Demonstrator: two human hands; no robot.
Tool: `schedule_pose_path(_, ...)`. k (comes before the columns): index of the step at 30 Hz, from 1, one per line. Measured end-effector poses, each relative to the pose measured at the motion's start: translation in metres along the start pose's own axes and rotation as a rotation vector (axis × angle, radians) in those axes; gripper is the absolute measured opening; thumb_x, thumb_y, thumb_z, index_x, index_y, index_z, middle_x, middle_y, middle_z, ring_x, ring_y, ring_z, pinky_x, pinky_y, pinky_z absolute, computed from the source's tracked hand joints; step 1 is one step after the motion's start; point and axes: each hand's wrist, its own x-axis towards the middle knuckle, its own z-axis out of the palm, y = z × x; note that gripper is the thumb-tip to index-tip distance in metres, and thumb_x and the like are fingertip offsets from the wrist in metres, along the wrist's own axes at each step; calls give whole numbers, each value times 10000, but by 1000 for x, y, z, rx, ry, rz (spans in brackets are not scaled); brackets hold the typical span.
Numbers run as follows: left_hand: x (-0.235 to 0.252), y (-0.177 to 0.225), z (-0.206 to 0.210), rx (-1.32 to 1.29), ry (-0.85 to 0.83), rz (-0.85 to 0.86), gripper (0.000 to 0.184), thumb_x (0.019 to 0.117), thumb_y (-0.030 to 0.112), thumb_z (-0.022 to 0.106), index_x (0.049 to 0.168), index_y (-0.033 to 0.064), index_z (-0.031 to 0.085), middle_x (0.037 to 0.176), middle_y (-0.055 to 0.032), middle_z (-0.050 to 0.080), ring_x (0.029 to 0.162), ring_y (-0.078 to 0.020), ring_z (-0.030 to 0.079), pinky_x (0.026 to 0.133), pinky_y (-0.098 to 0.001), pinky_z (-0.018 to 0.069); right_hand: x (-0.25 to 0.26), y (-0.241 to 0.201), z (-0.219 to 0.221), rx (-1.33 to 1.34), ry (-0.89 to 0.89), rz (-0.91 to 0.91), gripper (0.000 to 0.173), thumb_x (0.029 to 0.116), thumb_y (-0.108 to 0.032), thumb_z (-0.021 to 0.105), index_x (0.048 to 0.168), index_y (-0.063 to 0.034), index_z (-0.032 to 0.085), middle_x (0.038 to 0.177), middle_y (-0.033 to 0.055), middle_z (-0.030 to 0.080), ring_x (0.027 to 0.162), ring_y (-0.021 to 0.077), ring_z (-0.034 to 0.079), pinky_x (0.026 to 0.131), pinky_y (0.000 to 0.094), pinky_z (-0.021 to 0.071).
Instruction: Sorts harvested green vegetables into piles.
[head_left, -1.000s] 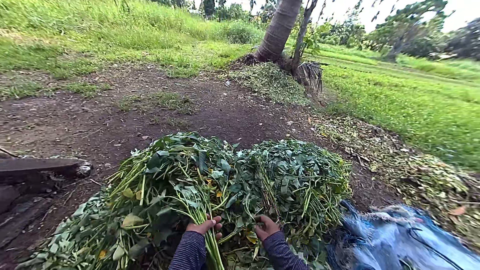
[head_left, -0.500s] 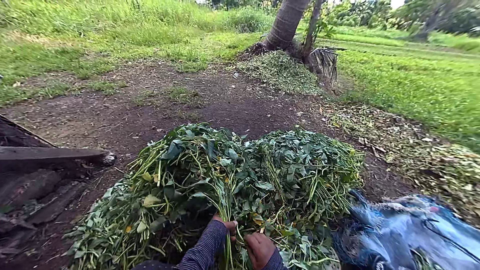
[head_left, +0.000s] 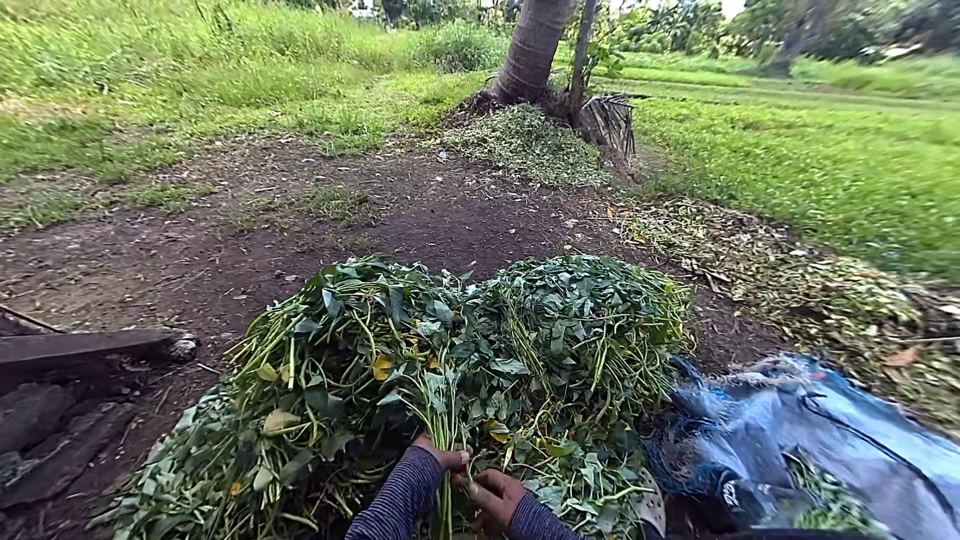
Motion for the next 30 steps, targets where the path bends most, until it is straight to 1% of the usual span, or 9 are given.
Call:
schedule_pose_path(3, -6, 2, 3, 52, -30, 42, 487, 867, -22, 785, 1271, -33, 513, 1019, -140, 701, 780, -209, 712, 682, -361, 611, 11, -13, 0, 592, -75, 335, 831, 1053, -668, 169, 1552, -31, 358, 1471, 296, 498, 1206, 503, 594, 942, 692, 490)
schedule_pose_path(5, -9, 1, 6, 101, -19, 66, 535, 853, -7, 804, 1300, -39, 514, 1045, -173, 699, 807, -238, 720, 727, -386, 619, 31, 0, -7, 732, -186, 302, 922, 994, -754, 112, 1574, -64, 305, 1469, 298, 485, 1206, 494, 582, 916, 679, 496)
schedule_pose_path(8, -13, 1, 8, 147, 48, 96, 568, 820, 2, 837, 1291, -42, 523, 1016, -187, 692, 783, -239, 722, 738, -389, 621, 48, -7, 2, 754, -59, 301, 642, 1072, -623, 219, 1401, -128, 460, 1092, 150, 627, 850, 275, 627, 714, 453, 531)
schedule_pose_path(10, -14, 3, 6, 140, 85, 105, 627, 819, -6, 835, 1339, -48, 488, 1027, -181, 687, 769, -228, 716, 724, -380, 617, 52, -13, 7, 710, 77, 274, 476, 1120, -445, 329, 1376, -79, 494, 1034, 124, 625, 788, 213, 610, 684, 399, 528)
schedule_pose_path(15, -2, 1, -5, -102, 314, 157, 680, 850, -10, 803, 1412, -40, 422, 1045, -174, 705, 748, -235, 725, 664, -387, 623, 35, -27, -1, 53, 99, 134, 431, 1116, -223, 443, 1424, 71, 511, 1303, 282, 624, 1193, 353, 624, 1065, 487, 460)
schedule_pose_path(21, 4, 15, -21, -467, 439, 204, 603, 909, -96, 696, 1420, -41, 382, 1018, -203, 704, 727, -281, 752, 582, -399, 645, 8, 24, 8, -595, -148, -146, 346, 1054, -223, 550, 1158, 83, 673, 1069, 295, 712, 1075, 447, 691, 992, 639, 495)
schedule_pose_path(24, -1, 21, -27, -513, 398, 176, 650, 889, -120, 702, 1435, -25, 361, 1034, -204, 688, 755, -294, 751, 588, -408, 649, 14, 30, -28, -884, -504, 18, 563, 958, -365, 728, 1385, -20, 598, 1289, 269, 656, 1253, 442, 607, 1093, 666, 414)
schedule_pose_path(26, -6, 24, -29, -504, 388, 185, 626, 879, -131, 704, 1407, -36, 382, 1003, -198, 692, 753, -290, 750, 587, -401, 647, 26, 22, -60, -789, -415, -48, 667, 878, -342, 819, 1442, -80, 580, 1278, 228, 674, 1206, 408, 637, 1076, 642, 447)
schedule_pose_path(30, -23, 30, -38, -445, 429, 303, 415, 863, -112, 723, 1226, -78, 525, 878, -173, 725, 671, -261, 734, 587, -386, 635, 68, -37, -130, -498, 130, 54, 378, 1049, -253, 568, 1284, 38, 632, 1186, 243, 693, 1099, 358, 689, 1027, 538, 512)
